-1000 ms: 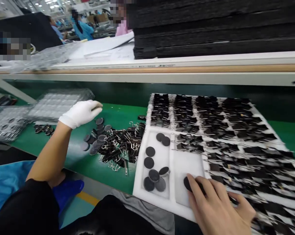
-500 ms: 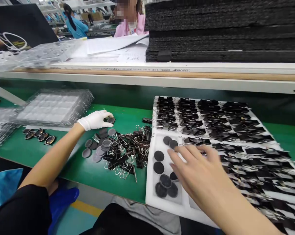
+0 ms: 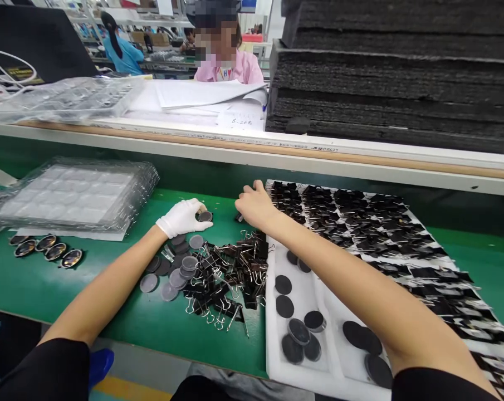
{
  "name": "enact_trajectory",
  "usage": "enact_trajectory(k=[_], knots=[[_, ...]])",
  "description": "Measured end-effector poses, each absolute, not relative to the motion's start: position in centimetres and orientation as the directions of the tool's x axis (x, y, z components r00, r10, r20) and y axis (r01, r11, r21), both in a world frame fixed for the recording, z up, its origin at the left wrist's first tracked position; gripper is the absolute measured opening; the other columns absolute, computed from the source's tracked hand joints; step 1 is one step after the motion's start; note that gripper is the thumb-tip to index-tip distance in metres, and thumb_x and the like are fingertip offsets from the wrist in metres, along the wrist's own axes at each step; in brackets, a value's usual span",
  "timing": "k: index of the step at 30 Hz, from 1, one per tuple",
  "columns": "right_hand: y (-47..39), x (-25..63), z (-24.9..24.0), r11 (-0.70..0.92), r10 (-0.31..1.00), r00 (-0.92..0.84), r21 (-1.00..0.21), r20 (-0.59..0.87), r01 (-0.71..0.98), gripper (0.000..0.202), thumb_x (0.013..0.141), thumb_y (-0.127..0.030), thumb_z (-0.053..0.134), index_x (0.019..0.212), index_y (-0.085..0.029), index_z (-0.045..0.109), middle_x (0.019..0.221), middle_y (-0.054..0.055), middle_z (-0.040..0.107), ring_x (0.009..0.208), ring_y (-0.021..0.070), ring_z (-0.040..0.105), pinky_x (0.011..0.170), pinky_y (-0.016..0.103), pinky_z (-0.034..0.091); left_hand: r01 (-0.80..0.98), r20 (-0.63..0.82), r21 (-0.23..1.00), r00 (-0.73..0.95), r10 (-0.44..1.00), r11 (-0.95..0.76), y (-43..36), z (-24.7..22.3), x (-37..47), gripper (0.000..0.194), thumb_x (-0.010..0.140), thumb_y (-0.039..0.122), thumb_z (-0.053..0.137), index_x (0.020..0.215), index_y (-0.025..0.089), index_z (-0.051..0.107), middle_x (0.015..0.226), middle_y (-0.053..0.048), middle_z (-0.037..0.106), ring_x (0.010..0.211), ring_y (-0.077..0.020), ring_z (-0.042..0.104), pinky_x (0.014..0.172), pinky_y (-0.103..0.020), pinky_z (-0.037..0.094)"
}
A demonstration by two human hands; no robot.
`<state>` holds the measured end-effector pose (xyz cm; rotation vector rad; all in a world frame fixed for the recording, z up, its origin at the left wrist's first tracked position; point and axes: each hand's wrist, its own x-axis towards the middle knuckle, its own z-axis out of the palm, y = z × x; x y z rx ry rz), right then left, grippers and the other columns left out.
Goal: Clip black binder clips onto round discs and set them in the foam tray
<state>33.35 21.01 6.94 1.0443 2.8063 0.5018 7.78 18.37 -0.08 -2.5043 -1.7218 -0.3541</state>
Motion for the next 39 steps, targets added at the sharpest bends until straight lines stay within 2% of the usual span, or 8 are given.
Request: enact_trajectory(k=[8,13,17,24,27,32,35,39], knots=[[23.4,31.3,4.6,0.82,0.57,-0.821,0.047,0.016,0.57,0.041,0.094,-0.008,0.046,0.114,-0.024,0.078,0.113,0.008,0.077,0.112,0.0261,0.056,0.101,0.048,0.021,0.928,0.224,0.028,0.357,0.907,-0.372,18.4,0.1,6.9,0.063,0.079,0.074,0.064,0.114,0.022,0.071,0.107,-0.009,0.071,0.09,-0.0296,0.07,0.074,-0.036,0.047],[23.7,30.2,4.7,0.622,0.778,-0.628,-0.135,0.003,0.771,0.048,0.093,-0.01,0.04,0.127,-0.024,0.07,0.127,0.011,0.071,0.113,0.0265,0.062,0.091,0.041,0.039,0.878,0.165,0.028,0.467,0.869,-0.478,18.6,0.2,6.8,0.052,0.088,0.064,0.06,0.117,0.022,0.07,0.109,-0.008,0.07,0.092,-0.0268,0.069,0.075,-0.034,0.046],[23.3,28.1,5.0,0.392,0.898,-0.424,-0.222,-0.117,0.893,0.04,0.098,-0.04,0.047,0.094,-0.014,0.076,0.093,0.019,0.074,0.086,0.0311,0.069,0.071,0.039,0.047,0.886,0.159,-0.008,0.459,0.874,-0.464,18.6,0.3,7.1,0.054,0.09,0.063,0.057,0.115,0.017,0.071,0.102,-0.011,0.069,0.089,-0.0286,0.069,0.072,-0.036,0.045],[22.5,28.0,5.5,0.305,0.804,-0.458,-0.399,-0.379,0.865,0.027,0.093,-0.029,0.056,0.073,-0.02,0.072,0.083,0.008,0.076,0.073,0.0177,0.069,0.067,0.029,0.052,0.888,0.171,0.027,0.449,0.877,-0.459,18.4,0.3,7.0,0.046,0.083,0.06,0.063,0.1,0.019,0.075,0.093,-0.009,0.07,0.085,-0.0273,0.07,0.073,-0.036,0.045],[22.8,28.5,5.9,0.273,0.796,-0.432,-0.386,-0.424,0.881,0.036,0.095,-0.041,0.056,0.071,-0.02,0.072,0.082,0.009,0.076,0.072,0.0191,0.068,0.068,0.031,0.053,0.884,0.183,0.039,0.453,0.873,-0.466,18.3,0.3,7.1,0.047,0.082,0.062,0.063,0.098,0.019,0.075,0.092,-0.008,0.071,0.083,-0.0267,0.07,0.072,-0.035,0.044],[23.3,27.4,6.2,0.278,0.924,-0.333,-0.27,-0.187,0.922,0.07,0.093,-0.076,0.039,0.106,-0.015,0.071,0.115,0.023,0.068,0.113,0.0413,0.06,0.095,0.056,0.045,0.882,0.166,0.012,0.463,0.871,-0.471,18.3,0.3,7.4,0.05,0.082,0.064,0.062,0.101,0.02,0.076,0.093,-0.009,0.071,0.084,-0.0276,0.07,0.072,-0.035,0.043],[23.7,25.6,5.1,0.347,0.932,-0.362,-0.297,0.004,0.89,0.064,0.101,-0.064,0.019,0.135,-0.024,0.055,0.141,0.019,0.053,0.135,0.0399,0.042,0.109,0.06,0.032,0.885,0.153,-0.007,0.461,0.874,-0.465,18.3,0.2,7.5,0.052,0.083,0.065,0.061,0.102,0.019,0.076,0.093,-0.01,0.071,0.085,-0.0281,0.07,0.071,-0.035,0.042],[24.6,24.0,2.3,0.33,0.937,-0.349,-0.356,0.011,0.874,0.057,0.103,-0.055,0.016,0.138,-0.027,0.051,0.146,0.017,0.047,0.138,0.0386,0.038,0.11,0.061,0.031,0.891,0.148,-0.005,0.449,0.881,-0.454,18.2,0.1,7.6,0.054,0.083,0.067,0.06,0.102,0.018,0.075,0.093,-0.01,0.071,0.085,-0.0281,0.07,0.069,-0.035,0.041]])
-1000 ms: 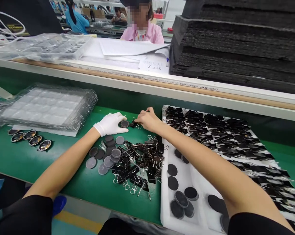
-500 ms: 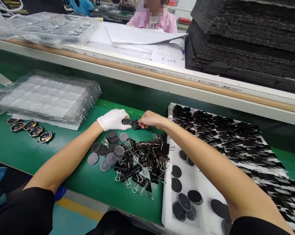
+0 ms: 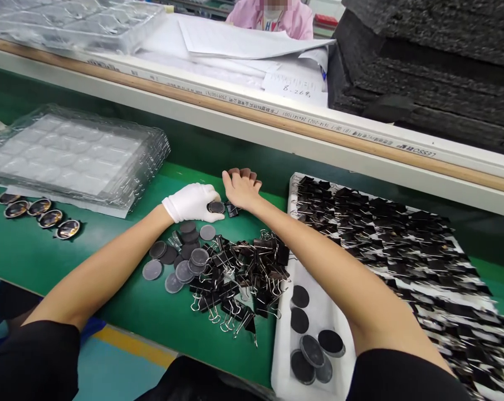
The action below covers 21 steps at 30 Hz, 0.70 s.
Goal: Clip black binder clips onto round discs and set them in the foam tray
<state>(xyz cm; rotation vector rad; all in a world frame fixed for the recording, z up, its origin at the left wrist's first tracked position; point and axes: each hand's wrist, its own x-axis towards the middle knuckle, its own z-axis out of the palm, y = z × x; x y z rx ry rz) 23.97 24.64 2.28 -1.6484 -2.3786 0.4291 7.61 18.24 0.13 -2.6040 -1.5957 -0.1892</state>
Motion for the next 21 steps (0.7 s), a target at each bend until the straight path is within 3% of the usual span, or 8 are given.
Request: enact_trajectory(k=[6,21], knots=[[26.0,24.8,-0.4,0.269,0.959,-0.284,-0.38,0.02,0.885,0.058,0.103,-0.053,0.011,0.141,-0.029,0.047,0.15,0.016,0.04,0.143,0.0373,0.03,0.111,0.064,0.029,0.892,0.098,0.031,0.446,0.89,-0.451,18.0,0.4,8.0,0.052,0.082,0.067,0.06,0.096,0.02,0.076,0.092,-0.009,0.07,0.084,-0.0266,0.07,0.067,-0.034,0.041],[26.4,25.5,-0.8,0.233,0.969,-0.245,-0.421,0.027,0.877,0.056,0.103,-0.049,0.007,0.136,-0.03,0.048,0.146,0.014,0.042,0.142,0.0319,0.032,0.114,0.062,0.027,0.912,0.12,0.095,0.386,0.914,-0.398,18.0,0.2,9.0,0.055,0.085,0.069,0.059,0.101,0.018,0.073,0.092,-0.01,0.069,0.086,-0.0268,0.068,0.07,-0.034,0.041]])
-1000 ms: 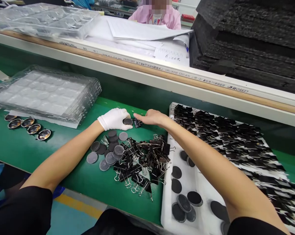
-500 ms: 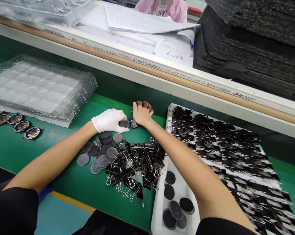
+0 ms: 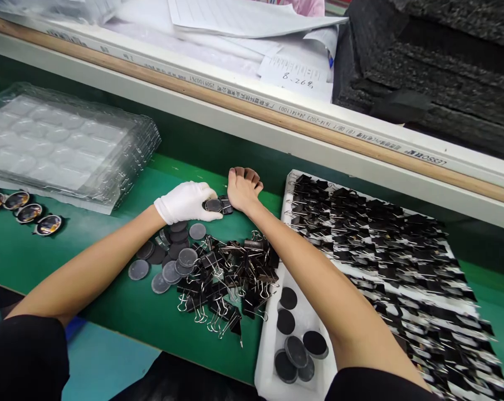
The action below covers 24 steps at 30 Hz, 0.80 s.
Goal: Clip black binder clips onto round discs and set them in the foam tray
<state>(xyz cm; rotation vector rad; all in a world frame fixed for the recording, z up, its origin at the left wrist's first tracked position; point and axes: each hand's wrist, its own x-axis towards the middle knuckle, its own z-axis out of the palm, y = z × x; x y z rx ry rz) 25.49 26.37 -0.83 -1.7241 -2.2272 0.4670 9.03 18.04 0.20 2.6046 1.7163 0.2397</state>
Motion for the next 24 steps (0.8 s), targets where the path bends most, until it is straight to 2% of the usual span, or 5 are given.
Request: enact_trajectory(k=[12,15,17,20,24], knots=[[25.7,24.9,0.8,0.23,0.972,-0.226,-0.401,0.058,0.887,0.056,0.103,-0.054,0.015,0.136,-0.025,0.05,0.152,0.017,0.037,0.147,0.0374,0.024,0.115,0.065,0.02,0.925,0.151,0.035,0.37,0.917,-0.379,18.1,-0.2,9.7,0.056,0.085,0.069,0.058,0.093,0.016,0.072,0.09,-0.012,0.069,0.087,-0.0299,0.069,0.069,-0.036,0.042],[24.5,26.1,4.5,0.312,0.947,-0.318,-0.405,0.055,0.859,0.058,0.103,-0.058,0.017,0.129,-0.025,0.057,0.14,0.015,0.052,0.134,0.0354,0.043,0.109,0.057,0.032,0.961,0.173,0.024,0.268,0.948,-0.276,17.8,0.3,9.7,0.059,0.084,0.069,0.057,0.095,0.013,0.072,0.094,-0.016,0.069,0.086,-0.0325,0.069,0.069,-0.037,0.042],[22.8,27.4,7.3,0.441,0.871,-0.491,-0.405,-0.02,0.801,0.056,0.102,-0.061,0.024,0.112,-0.024,0.065,0.115,0.01,0.066,0.109,0.0291,0.059,0.095,0.045,0.043,0.978,0.169,0.017,0.202,0.965,-0.208,17.6,0.8,9.5,0.069,0.084,0.076,0.052,0.098,0.011,0.072,0.094,-0.018,0.069,0.087,-0.0359,0.069,0.071,-0.039,0.043],[19.4,28.5,9.5,0.568,0.705,-0.651,-0.326,-0.281,0.756,0.048,0.095,-0.065,0.046,0.083,-0.023,0.067,0.084,0.005,0.07,0.079,0.0225,0.062,0.076,0.036,0.044,0.988,0.213,0.029,0.141,0.967,-0.15,17.4,1.9,9.0,0.081,0.085,0.082,0.044,0.111,0.009,0.07,0.105,-0.02,0.068,0.097,-0.0397,0.067,0.079,-0.044,0.045],[16.2,27.6,7.9,0.567,0.66,-0.613,-0.246,-0.434,0.786,0.033,0.085,-0.053,0.065,0.072,-0.023,0.068,0.075,0.004,0.071,0.077,0.0227,0.063,0.08,0.039,0.043,0.925,0.231,0.045,0.357,0.905,-0.376,17.5,2.5,8.4,0.055,0.102,0.054,0.035,0.146,0.027,0.052,0.156,-0.011,0.045,0.124,-0.0348,0.056,0.094,-0.043,0.042]])
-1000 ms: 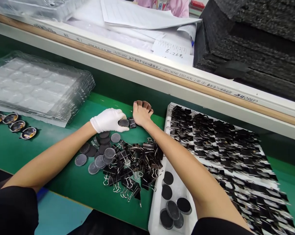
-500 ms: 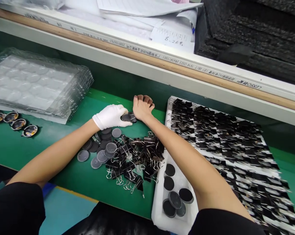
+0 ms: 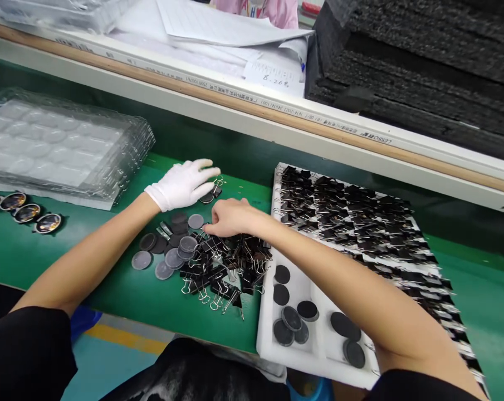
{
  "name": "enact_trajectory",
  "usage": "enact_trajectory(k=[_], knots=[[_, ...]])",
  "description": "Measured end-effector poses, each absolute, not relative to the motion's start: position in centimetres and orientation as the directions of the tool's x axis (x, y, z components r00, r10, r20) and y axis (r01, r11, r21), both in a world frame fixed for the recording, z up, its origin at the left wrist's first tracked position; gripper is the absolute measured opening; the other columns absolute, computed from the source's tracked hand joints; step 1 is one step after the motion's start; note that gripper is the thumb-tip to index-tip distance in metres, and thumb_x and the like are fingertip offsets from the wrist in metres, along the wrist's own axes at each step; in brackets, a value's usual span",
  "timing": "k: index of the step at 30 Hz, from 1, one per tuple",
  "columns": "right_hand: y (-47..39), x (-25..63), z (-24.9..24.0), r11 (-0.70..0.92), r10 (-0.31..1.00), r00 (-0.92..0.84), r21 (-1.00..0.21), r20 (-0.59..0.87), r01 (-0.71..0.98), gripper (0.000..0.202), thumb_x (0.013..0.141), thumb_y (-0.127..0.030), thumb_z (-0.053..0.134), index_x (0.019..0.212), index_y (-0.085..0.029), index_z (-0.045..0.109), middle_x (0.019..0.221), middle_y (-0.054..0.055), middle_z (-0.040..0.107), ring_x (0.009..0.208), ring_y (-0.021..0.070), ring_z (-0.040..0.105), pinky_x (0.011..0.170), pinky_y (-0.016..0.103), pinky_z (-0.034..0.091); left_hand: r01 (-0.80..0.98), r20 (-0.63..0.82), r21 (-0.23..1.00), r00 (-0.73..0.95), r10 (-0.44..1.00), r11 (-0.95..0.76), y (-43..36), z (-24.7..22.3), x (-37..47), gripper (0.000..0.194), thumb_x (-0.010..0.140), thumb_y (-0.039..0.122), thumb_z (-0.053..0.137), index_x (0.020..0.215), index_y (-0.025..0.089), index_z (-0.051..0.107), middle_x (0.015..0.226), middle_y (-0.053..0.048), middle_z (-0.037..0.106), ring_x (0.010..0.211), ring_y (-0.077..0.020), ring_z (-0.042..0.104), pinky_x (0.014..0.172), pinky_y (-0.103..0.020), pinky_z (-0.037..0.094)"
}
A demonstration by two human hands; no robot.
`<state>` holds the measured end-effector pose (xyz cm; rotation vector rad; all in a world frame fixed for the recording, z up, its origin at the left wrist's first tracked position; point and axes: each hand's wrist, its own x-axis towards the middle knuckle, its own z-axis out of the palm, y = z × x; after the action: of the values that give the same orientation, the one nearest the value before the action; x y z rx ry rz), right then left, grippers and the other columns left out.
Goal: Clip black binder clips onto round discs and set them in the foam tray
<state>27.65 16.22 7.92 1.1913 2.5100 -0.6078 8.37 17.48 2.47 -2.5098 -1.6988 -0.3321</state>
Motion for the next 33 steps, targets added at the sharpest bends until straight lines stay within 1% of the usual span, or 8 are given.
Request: enact_trajectory(k=[3,7,13,17,20,24,28,33], knots=[[16.0,26.9,6.4,0.542,0.648,-0.626,-0.314,-0.434,0.779,0.022,0.083,-0.043,0.066,0.074,-0.023,0.07,0.078,0.002,0.072,0.074,0.0198,0.063,0.072,0.034,0.044,0.843,0.119,0.013,0.532,0.838,-0.537,17.7,2.2,8.0,0.048,0.105,0.043,0.031,0.145,0.033,0.054,0.153,-0.006,0.051,0.122,-0.0297,0.058,0.092,-0.039,0.042],[16.6,27.9,6.8,0.55,0.63,-0.68,-0.403,-0.375,0.731,0.016,0.086,-0.034,0.063,0.081,-0.023,0.072,0.081,0.0,0.073,0.076,0.016,0.062,0.066,0.028,0.042,0.858,0.135,-0.096,0.513,0.847,-0.504,17.9,2.3,7.7,0.049,0.104,0.049,0.031,0.129,0.025,0.066,0.109,-0.011,0.072,0.098,-0.0285,0.067,0.08,-0.038,0.041],[18.2,30.7,8.8,0.478,0.755,-0.653,-0.63,-0.062,0.612,0.026,0.098,-0.038,0.044,0.09,-0.02,0.062,0.086,0.005,0.073,0.077,0.018,0.063,0.068,0.029,0.044,0.885,0.188,-0.198,0.456,0.87,-0.421,18.0,3.1,6.9,0.057,0.103,0.05,0.03,0.092,0.016,0.075,0.088,-0.014,0.071,0.09,-0.0322,0.067,0.081,-0.044,0.04],[21.9,31.1,8.3,0.553,0.754,-0.65,-0.442,-0.094,0.706,0.023,0.1,-0.031,0.04,0.101,-0.021,0.061,0.091,0.006,0.072,0.083,0.0206,0.063,0.076,0.032,0.045,0.916,0.278,-0.104,0.4,0.873,-0.387,18.0,3.4,6.1,0.05,0.096,0.055,0.044,0.12,0.019,0.071,0.13,-0.017,0.064,0.118,-0.0377,0.058,0.092,-0.049,0.041],[24.5,30.4,7.0,0.567,0.716,-0.658,-0.356,-0.234,0.743,0.022,0.098,-0.027,0.044,0.097,-0.021,0.066,0.084,0.005,0.071,0.078,0.0202,0.061,0.073,0.031,0.044,0.87,0.105,0.017,0.489,0.866,-0.493,18.2,3.3,5.5,0.07,0.087,0.063,0.058,0.149,0.034,0.049,0.155,-0.009,0.048,0.13,-0.0368,0.052,0.098,-0.047,0.043],[25.8,29.1,5.7,0.59,0.647,-0.679,-0.337,-0.346,0.734,0.018,0.094,-0.031,0.056,0.089,-0.022,0.071,0.088,0.004,0.073,0.081,0.0192,0.063,0.074,0.029,0.045,0.854,-0.072,-0.008,0.519,0.852,-0.521,18.6,2.9,5.5,0.067,0.086,0.056,0.06,0.148,0.033,0.05,0.137,-0.009,0.063,0.117,-0.0334,0.062,0.091,-0.041,0.047],[25.2,27.8,5.2,0.538,0.73,-0.605,-0.278,-0.319,0.796,0.033,0.093,-0.039,0.062,0.123,-0.025,0.066,0.107,0.006,0.074,0.092,0.0214,0.066,0.082,0.031,0.048,0.883,-0.019,0.014,0.469,0.883,-0.469,18.8,2.7,5.8,0.06,0.082,0.056,0.065,0.132,0.024,0.061,0.118,-0.01,0.069,0.104,-0.0318,0.067,0.084,-0.038,0.05],[23.2,25.6,4.8,0.259,0.948,-0.279,-0.139,-0.153,0.956,0.064,0.105,-0.046,0.008,0.148,-0.015,0.045,0.146,0.025,0.053,0.128,0.04,0.055,0.097,0.057,0.045,0.894,-0.029,0.072,0.444,0.895,-0.441,19.0,2.4,5.0,0.059,0.079,0.053,0.067,0.129,0.023,0.061,0.12,-0.009,0.068,0.105,-0.0305,0.067,0.085,-0.037,0.05]])
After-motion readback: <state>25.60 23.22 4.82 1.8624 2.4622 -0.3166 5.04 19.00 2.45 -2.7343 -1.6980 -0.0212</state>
